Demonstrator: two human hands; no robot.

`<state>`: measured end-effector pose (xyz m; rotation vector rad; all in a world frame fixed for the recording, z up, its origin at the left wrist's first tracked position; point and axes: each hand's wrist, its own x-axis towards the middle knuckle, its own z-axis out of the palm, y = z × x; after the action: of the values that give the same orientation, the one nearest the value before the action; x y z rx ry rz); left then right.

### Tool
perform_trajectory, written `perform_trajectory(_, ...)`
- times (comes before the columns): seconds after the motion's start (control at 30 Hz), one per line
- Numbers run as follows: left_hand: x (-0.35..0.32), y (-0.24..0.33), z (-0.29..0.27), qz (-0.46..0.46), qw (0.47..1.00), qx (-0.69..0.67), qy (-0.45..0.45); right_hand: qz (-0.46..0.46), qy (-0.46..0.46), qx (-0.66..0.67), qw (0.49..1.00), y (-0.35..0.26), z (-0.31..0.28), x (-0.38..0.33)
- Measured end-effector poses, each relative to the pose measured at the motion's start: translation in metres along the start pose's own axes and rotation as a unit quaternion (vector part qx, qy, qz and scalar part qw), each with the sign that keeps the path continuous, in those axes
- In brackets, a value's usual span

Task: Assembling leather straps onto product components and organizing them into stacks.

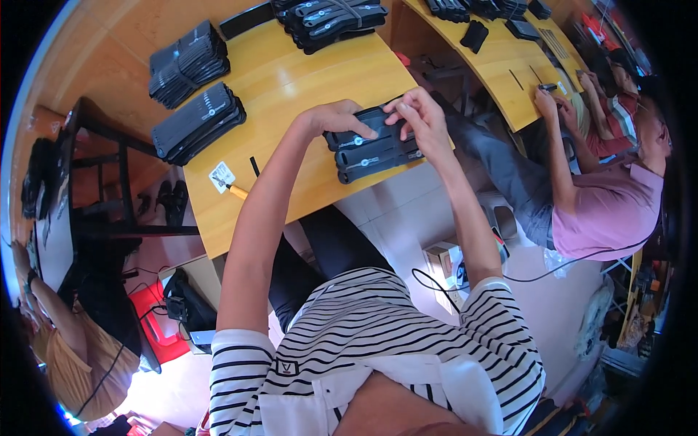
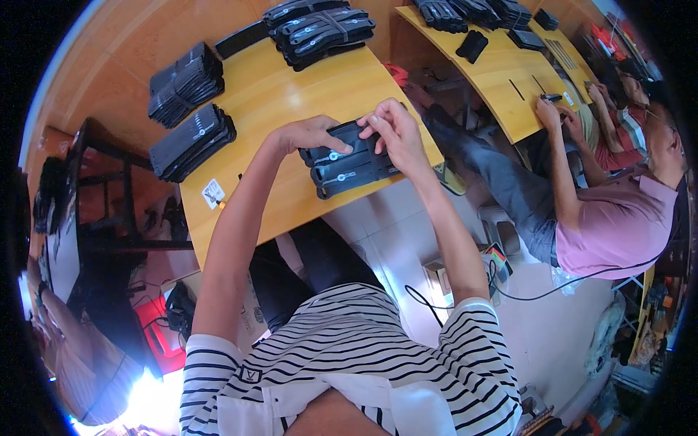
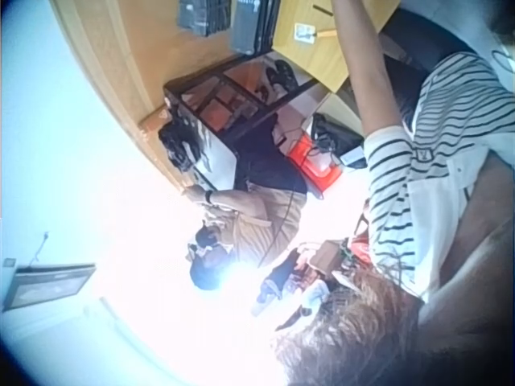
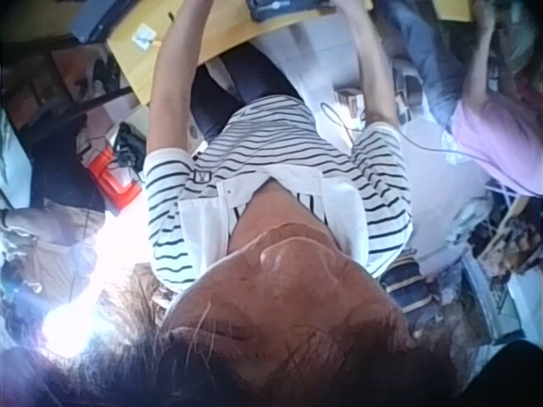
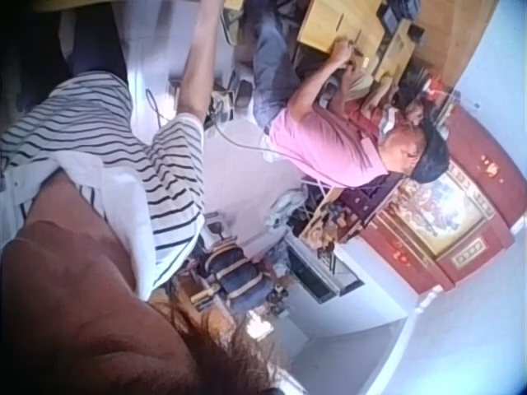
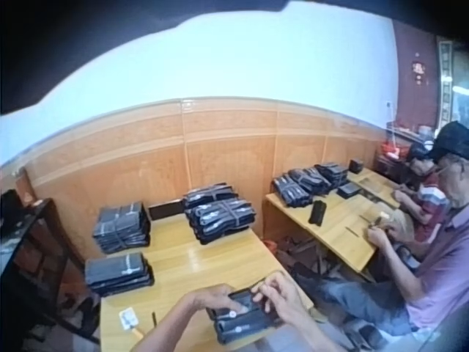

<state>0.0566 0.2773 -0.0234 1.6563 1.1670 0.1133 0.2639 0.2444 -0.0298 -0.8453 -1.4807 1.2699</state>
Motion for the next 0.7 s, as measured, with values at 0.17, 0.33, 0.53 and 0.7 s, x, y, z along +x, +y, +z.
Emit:
perform_trajectory(0.17,0.009,-0.007,0.014,-0.037,0.976,0.163,0.137,0.146,0.018,0.134,0.980,0.052,0.000,0.030)
perform_trajectory(0.33,0.010,0.009,0.064,-0.045,0.925,0.322,0.198,0.150,0.036,0.066,0.986,0.058,0.004,0.046)
perform_trajectory(0.53,0.016,-0.009,0.078,-0.028,0.912,0.337,0.230,0.163,0.078,0.025,0.983,0.058,0.011,0.046)
perform_trajectory(0.7,0.018,-0.002,0.087,-0.051,0.911,0.330,0.243,0.147,0.089,0.022,0.985,0.067,0.010,0.045)
